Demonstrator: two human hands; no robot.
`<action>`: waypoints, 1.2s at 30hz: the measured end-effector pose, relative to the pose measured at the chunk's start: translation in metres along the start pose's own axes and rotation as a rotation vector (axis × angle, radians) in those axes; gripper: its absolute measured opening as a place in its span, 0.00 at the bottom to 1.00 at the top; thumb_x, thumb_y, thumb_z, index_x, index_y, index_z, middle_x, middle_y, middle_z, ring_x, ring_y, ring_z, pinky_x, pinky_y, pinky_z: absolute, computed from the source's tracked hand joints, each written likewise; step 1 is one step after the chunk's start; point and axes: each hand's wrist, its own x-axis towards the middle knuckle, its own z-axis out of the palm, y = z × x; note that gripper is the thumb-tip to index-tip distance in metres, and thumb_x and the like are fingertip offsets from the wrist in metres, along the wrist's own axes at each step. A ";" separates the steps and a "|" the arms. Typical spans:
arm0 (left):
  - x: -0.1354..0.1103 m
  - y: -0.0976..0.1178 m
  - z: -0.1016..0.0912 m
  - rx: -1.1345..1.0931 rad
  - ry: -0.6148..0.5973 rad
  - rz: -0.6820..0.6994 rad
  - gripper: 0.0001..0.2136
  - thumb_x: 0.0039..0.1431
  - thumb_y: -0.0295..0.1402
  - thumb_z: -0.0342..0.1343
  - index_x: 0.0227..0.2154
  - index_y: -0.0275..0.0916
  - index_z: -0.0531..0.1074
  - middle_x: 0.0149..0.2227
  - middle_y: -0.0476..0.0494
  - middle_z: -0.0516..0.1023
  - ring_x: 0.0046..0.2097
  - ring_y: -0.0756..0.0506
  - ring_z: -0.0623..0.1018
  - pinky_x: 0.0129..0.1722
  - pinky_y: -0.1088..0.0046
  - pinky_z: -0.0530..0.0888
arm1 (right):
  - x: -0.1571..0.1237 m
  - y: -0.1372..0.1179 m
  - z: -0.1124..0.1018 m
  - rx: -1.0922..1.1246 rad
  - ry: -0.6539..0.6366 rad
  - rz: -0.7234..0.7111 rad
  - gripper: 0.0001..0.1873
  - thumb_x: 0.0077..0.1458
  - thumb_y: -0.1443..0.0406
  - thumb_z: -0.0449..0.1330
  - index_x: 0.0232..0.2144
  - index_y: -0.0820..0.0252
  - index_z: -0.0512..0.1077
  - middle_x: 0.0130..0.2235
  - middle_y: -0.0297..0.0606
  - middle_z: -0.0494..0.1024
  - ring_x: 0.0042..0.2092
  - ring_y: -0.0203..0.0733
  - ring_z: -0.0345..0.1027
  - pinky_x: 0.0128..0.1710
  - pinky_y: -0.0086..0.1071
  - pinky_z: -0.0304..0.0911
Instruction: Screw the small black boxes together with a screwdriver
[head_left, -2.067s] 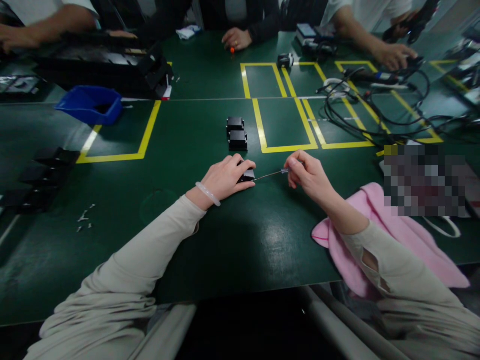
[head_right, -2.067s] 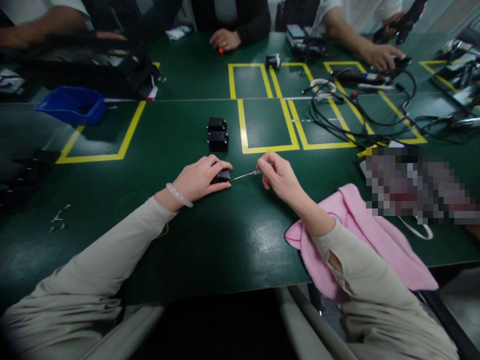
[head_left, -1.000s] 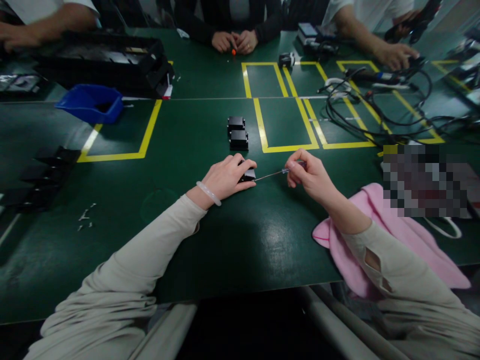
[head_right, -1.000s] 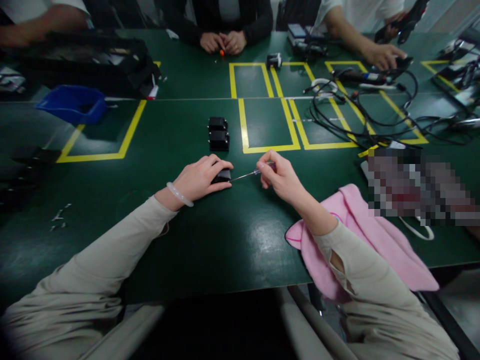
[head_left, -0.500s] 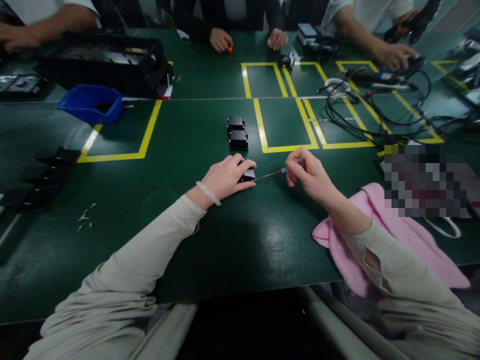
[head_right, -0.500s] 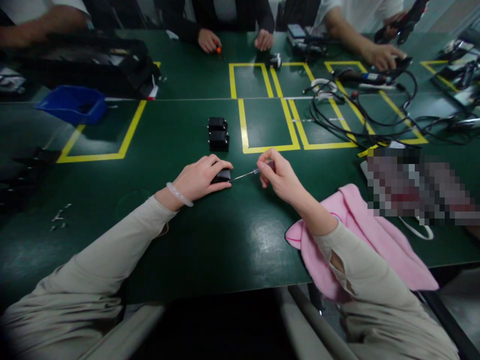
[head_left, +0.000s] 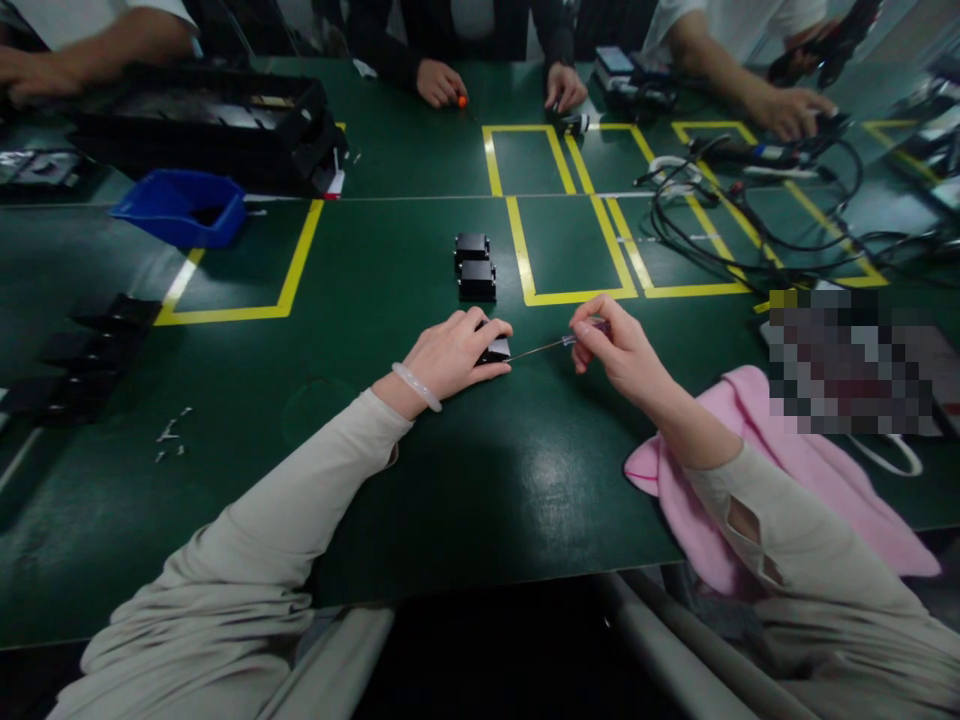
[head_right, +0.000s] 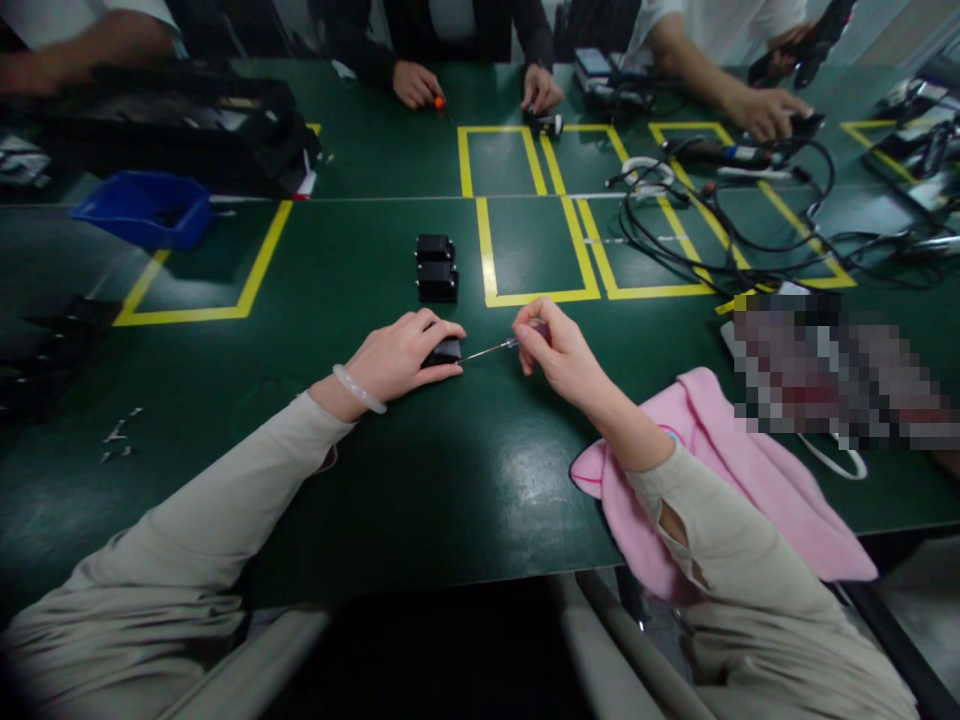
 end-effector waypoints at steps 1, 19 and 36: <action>0.000 0.000 0.000 -0.001 0.002 0.003 0.21 0.69 0.46 0.56 0.59 0.44 0.66 0.53 0.38 0.72 0.52 0.39 0.74 0.42 0.67 0.73 | 0.000 0.000 0.000 -0.015 0.005 0.005 0.18 0.64 0.49 0.62 0.34 0.54 0.64 0.20 0.23 0.65 0.20 0.33 0.64 0.23 0.30 0.59; 0.000 -0.001 0.001 0.009 0.006 0.006 0.21 0.69 0.46 0.56 0.60 0.44 0.66 0.53 0.38 0.72 0.52 0.38 0.74 0.43 0.66 0.73 | -0.001 0.003 0.002 -0.022 0.032 0.023 0.20 0.64 0.46 0.61 0.34 0.53 0.64 0.17 0.20 0.59 0.17 0.32 0.60 0.19 0.30 0.55; -0.001 -0.002 0.003 0.018 0.026 0.020 0.21 0.69 0.47 0.55 0.59 0.43 0.66 0.53 0.38 0.72 0.52 0.39 0.74 0.41 0.67 0.73 | -0.002 -0.001 0.002 0.025 0.010 -0.001 0.19 0.62 0.49 0.64 0.36 0.53 0.63 0.20 0.23 0.66 0.21 0.32 0.65 0.23 0.31 0.60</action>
